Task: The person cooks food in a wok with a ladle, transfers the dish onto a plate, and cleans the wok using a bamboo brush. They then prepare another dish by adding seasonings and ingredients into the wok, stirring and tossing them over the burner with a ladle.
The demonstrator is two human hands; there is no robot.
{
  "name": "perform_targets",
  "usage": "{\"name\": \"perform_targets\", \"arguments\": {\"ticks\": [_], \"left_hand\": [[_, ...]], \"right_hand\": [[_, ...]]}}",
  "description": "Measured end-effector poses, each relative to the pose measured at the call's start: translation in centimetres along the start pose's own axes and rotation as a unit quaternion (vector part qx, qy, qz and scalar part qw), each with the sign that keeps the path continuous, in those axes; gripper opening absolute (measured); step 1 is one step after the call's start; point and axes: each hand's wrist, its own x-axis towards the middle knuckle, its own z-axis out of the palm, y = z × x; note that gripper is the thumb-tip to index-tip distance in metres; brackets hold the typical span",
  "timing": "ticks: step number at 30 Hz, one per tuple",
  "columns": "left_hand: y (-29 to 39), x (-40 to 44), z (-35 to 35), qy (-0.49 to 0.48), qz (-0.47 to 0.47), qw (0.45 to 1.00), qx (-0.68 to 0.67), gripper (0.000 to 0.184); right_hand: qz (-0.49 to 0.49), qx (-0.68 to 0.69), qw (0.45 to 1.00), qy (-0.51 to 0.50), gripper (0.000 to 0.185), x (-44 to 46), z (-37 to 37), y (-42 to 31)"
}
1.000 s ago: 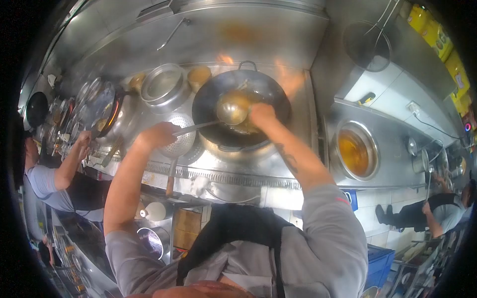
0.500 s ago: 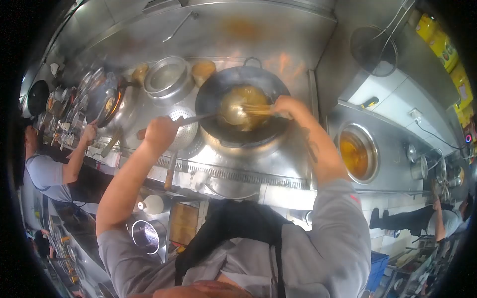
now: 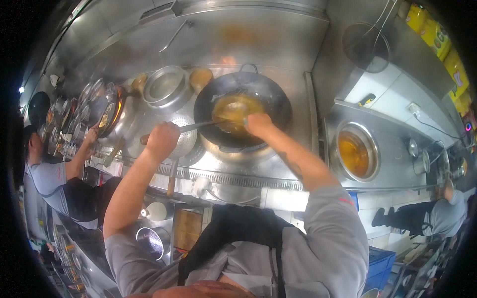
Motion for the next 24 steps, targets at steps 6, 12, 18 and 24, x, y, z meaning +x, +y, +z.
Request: {"name": "perform_targets", "arguments": {"ticks": [6,12,18,24], "left_hand": [[0.0,-0.8,0.2,-0.007,-0.007,1.0,0.004,0.009],[-0.5,-2.3,1.9,0.038,-0.011,0.999,0.001,0.009],[0.5,-1.4,0.7,-0.047,-0.06,0.995,-0.07,0.006],[-0.6,-2.1,0.2,0.052,-0.055,0.996,0.041,0.011]], "right_hand": [[0.092,0.018,0.995,-0.025,0.036,2.5,-1.9,0.6],[0.043,0.126,0.979,-0.156,0.038,3.1,-2.4,5.8],[0.133,0.073,0.988,-0.03,0.039,2.1,-2.2,0.6],[0.104,0.256,0.928,-0.251,0.037,1.3,-4.8,6.5]]}}
